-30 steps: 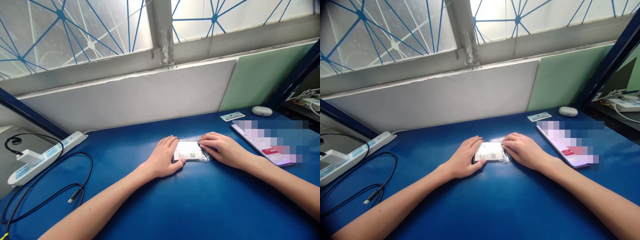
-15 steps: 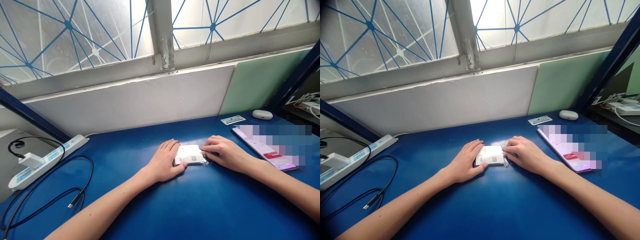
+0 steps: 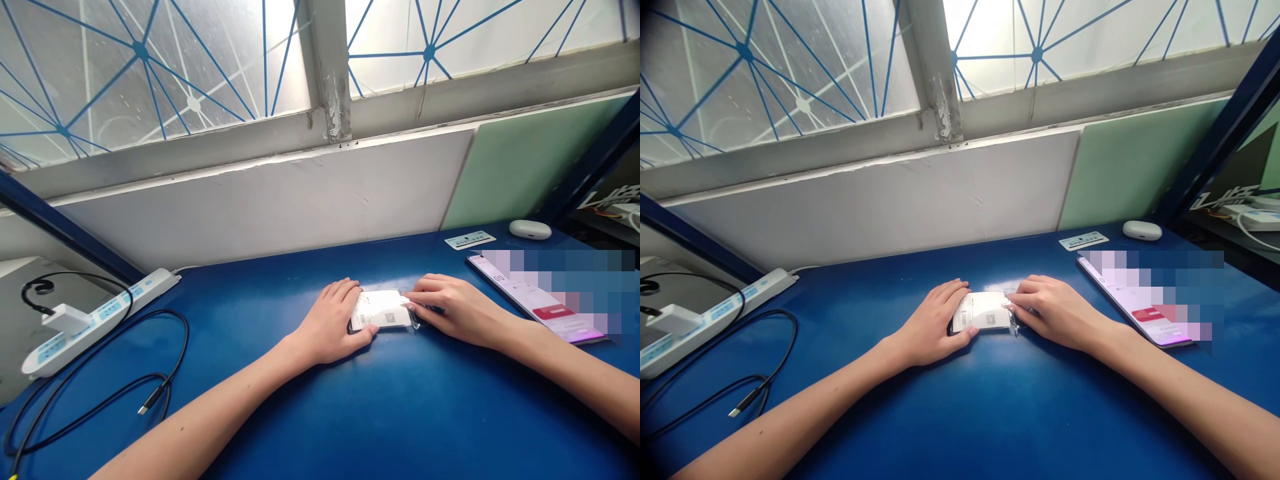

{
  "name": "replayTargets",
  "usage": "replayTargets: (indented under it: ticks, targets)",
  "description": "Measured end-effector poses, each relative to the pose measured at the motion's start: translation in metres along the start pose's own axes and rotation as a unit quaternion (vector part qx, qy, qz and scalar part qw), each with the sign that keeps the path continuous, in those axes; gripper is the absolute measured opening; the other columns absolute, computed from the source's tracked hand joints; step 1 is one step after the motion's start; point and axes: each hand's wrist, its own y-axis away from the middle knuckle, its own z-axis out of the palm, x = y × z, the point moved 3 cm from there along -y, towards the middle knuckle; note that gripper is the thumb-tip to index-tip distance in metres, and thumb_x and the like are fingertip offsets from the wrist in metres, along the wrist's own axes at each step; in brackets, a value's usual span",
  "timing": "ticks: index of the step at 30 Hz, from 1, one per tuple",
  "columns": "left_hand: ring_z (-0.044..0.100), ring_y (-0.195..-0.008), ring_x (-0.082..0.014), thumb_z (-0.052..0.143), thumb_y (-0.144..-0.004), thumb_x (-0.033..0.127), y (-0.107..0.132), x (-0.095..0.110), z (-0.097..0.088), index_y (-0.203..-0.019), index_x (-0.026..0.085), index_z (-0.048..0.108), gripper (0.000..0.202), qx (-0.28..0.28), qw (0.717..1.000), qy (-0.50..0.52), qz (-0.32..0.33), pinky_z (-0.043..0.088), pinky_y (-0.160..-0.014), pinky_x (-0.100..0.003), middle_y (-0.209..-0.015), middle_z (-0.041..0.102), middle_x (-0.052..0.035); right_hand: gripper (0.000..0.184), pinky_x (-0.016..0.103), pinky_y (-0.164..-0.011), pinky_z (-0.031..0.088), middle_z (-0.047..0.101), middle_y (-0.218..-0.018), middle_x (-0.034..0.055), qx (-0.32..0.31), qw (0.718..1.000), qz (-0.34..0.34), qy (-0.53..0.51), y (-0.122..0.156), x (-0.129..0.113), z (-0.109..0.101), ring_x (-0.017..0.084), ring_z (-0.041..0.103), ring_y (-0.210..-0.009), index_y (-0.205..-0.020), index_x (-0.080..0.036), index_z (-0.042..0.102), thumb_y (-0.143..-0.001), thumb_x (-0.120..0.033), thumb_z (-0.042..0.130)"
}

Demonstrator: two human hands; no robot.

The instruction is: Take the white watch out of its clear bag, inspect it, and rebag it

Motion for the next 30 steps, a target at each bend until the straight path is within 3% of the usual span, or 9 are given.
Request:
replayTargets:
  ticks: [8,13,20,30]
  targets:
    - [0.044,-0.139,-0.0349,0.056,-0.092,0.051,-0.0008,-0.0015,0.0015,-0.133,0.012,0.051,0.057,0.001,1.0,-0.001,0.001,0.034,-0.116,-0.051,-0.145,0.052,-0.0195,0.027,0.04,-0.078,0.054,0.071,-0.103,0.0117,-0.051,0.999,-0.004,-0.008,0.0017,0.0011,0.0037,0.025,0.066,-0.091,-0.108,-0.019,0.073,-0.097,-0.026,0.05]
    - [0.043,-0.14,-0.0344,0.061,-0.089,0.051,-0.0009,-0.0006,0.0005,-0.132,0.012,0.051,0.059,-0.003,1.0,0.009,-0.005,0.034,-0.117,-0.05,-0.146,0.051,-0.0196,0.028,0.04,-0.077,0.053,0.072,-0.103,0.0104,-0.044,0.999,-0.015,-0.008,0.0023,0.0029,0.0054,0.025,0.066,-0.091,-0.104,-0.021,0.073,-0.1,-0.032,0.048]
    - [0.041,-0.141,-0.0352,0.064,-0.087,0.057,-0.0003,-0.0016,0.0004,-0.131,0.013,0.051,0.063,-0.008,1.0,0.019,-0.009,0.034,-0.117,-0.051,-0.146,0.051,-0.0199,0.033,0.038,-0.074,0.053,0.073,-0.098,0.0095,-0.026,0.999,-0.04,0.0,0.0016,0.0027,0.0061,0.024,0.066,-0.087,-0.101,-0.021,0.075,-0.103,-0.03,0.043]
    - [0.04,-0.142,-0.0352,0.06,-0.089,0.061,0.0002,-0.0032,0.0028,-0.132,0.012,0.05,0.065,-0.008,1.0,0.012,-0.007,0.034,-0.117,-0.053,-0.147,0.05,-0.021,0.028,0.04,-0.078,0.055,0.073,-0.106,0.0102,-0.042,0.999,-0.016,-0.016,0.0019,0.0027,0.0071,0.026,0.068,-0.092,-0.103,-0.021,0.076,-0.1,-0.032,0.05]
